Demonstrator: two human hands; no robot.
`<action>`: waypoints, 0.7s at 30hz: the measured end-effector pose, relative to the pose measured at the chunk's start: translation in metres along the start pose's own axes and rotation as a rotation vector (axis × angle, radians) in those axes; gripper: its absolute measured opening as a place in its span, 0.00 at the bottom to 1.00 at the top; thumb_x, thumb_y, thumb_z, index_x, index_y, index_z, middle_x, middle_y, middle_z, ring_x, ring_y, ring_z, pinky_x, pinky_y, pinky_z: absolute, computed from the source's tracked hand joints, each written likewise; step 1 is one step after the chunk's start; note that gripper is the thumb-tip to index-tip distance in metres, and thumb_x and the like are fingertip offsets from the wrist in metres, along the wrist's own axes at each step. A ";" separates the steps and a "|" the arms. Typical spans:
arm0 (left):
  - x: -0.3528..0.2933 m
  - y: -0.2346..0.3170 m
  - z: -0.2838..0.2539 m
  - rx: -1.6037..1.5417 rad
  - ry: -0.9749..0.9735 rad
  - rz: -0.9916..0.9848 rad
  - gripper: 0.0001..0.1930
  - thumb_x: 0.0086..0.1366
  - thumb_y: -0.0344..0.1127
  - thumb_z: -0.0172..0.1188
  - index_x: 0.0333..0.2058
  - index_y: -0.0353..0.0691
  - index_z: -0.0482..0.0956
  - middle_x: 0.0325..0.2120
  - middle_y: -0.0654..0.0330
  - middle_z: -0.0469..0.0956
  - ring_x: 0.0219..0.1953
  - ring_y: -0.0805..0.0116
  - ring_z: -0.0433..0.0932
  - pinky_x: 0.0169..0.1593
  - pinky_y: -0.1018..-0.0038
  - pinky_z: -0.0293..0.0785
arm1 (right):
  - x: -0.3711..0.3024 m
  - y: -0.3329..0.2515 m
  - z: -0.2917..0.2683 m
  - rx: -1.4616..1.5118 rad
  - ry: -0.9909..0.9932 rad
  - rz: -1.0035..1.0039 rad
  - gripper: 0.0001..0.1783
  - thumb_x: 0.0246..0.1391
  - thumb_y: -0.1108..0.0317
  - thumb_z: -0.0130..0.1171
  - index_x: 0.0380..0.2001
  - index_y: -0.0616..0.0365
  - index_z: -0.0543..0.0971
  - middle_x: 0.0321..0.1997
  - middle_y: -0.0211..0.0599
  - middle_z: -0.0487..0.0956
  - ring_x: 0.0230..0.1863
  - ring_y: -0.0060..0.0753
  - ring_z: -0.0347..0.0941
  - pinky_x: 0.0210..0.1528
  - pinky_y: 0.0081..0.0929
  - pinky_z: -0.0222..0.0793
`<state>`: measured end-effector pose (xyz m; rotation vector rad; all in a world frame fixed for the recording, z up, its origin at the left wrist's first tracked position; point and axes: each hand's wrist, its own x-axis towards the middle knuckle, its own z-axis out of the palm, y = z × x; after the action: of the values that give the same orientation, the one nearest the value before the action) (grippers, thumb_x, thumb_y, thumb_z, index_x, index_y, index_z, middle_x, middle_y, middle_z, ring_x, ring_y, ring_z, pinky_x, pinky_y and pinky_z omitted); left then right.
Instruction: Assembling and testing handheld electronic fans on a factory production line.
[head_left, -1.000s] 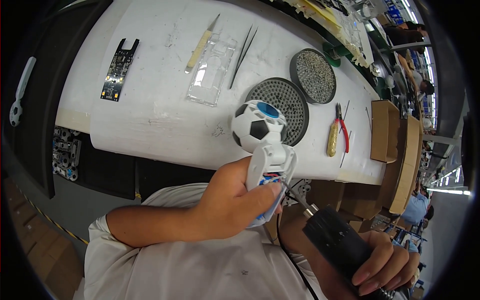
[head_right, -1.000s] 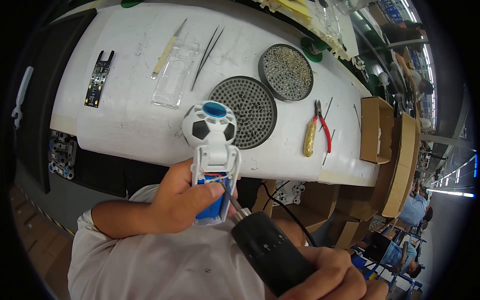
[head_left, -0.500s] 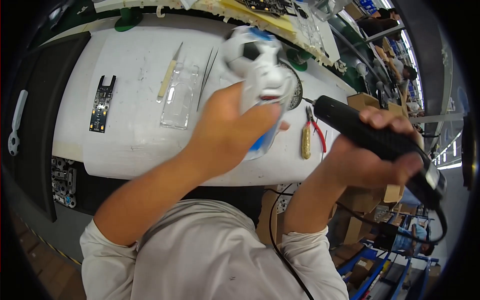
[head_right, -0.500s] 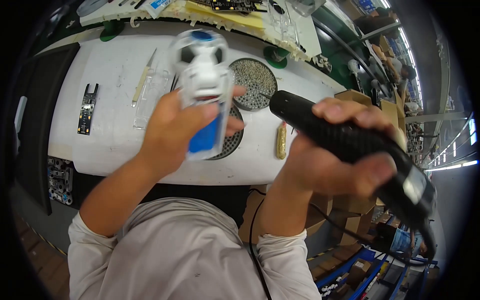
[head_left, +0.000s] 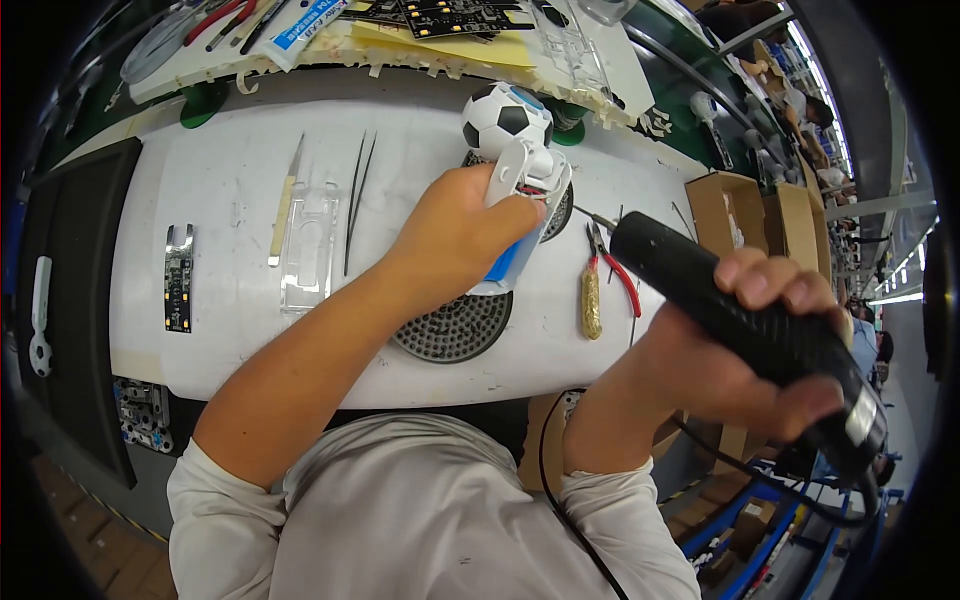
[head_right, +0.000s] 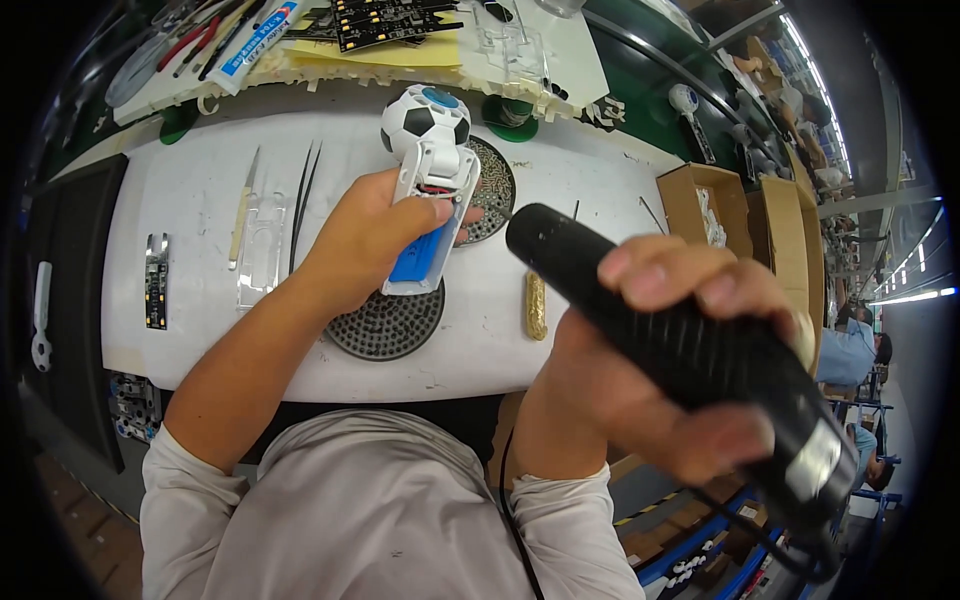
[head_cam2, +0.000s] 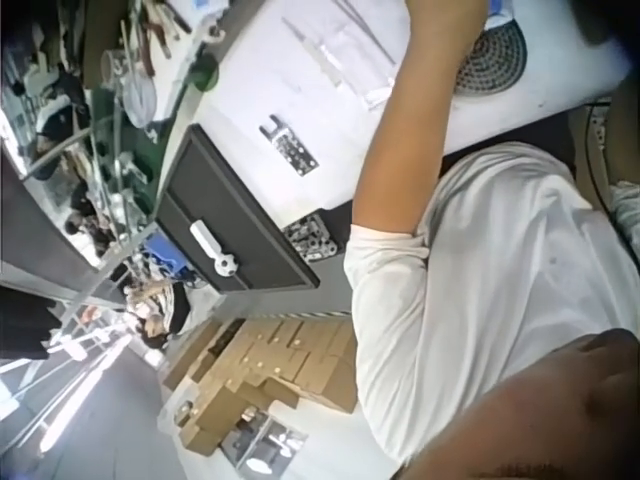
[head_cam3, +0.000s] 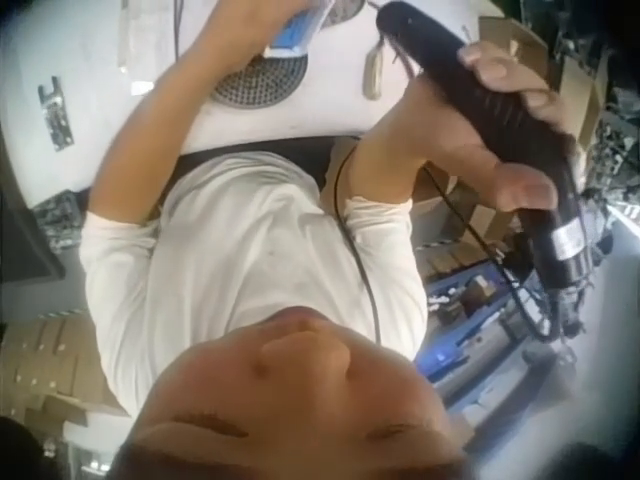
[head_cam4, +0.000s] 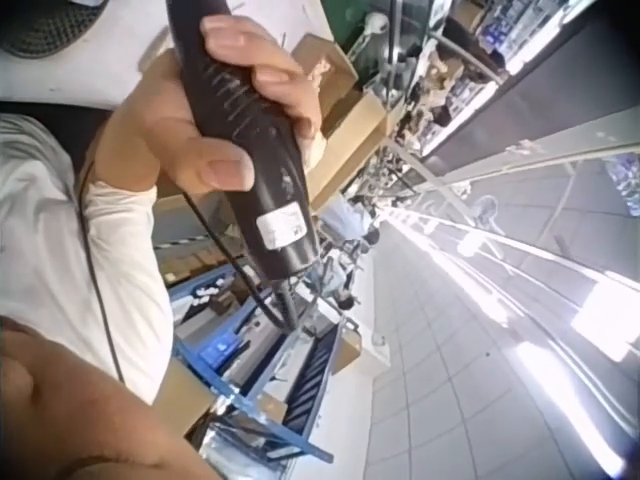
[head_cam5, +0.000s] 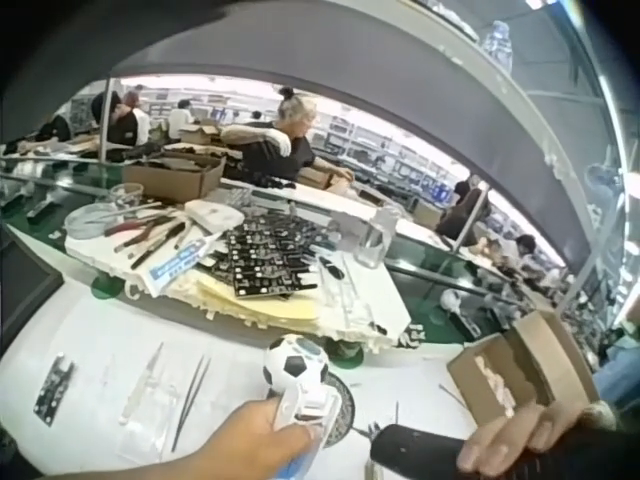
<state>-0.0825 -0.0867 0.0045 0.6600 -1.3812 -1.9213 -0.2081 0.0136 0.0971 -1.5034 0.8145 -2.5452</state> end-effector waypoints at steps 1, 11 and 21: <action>0.000 0.000 0.000 0.013 -0.026 0.007 0.16 0.59 0.42 0.54 0.35 0.33 0.77 0.25 0.62 0.75 0.28 0.76 0.71 0.32 0.76 0.68 | 0.000 -0.006 0.001 -0.003 0.004 0.000 0.34 0.47 0.36 0.59 0.38 0.58 0.66 0.32 0.35 0.67 0.26 0.30 0.68 0.27 0.27 0.65; -0.018 0.007 0.004 -0.177 -0.190 -0.051 0.14 0.61 0.38 0.54 0.39 0.31 0.75 0.32 0.57 0.79 0.31 0.72 0.78 0.35 0.74 0.74 | -0.011 -0.012 0.018 0.149 -0.157 0.015 0.37 0.44 0.38 0.63 0.41 0.61 0.66 0.35 0.35 0.63 0.27 0.28 0.65 0.26 0.25 0.63; -0.024 0.010 -0.001 -0.199 -0.253 -0.122 0.22 0.62 0.39 0.53 0.50 0.29 0.71 0.38 0.56 0.78 0.38 0.71 0.77 0.44 0.73 0.74 | -0.016 -0.005 0.018 0.078 -0.158 -0.115 0.39 0.43 0.39 0.65 0.43 0.61 0.64 0.36 0.35 0.63 0.27 0.27 0.65 0.25 0.24 0.63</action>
<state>-0.0643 -0.0712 0.0146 0.4244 -1.2992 -2.2680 -0.1840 0.0160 0.0932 -1.7462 0.6183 -2.4623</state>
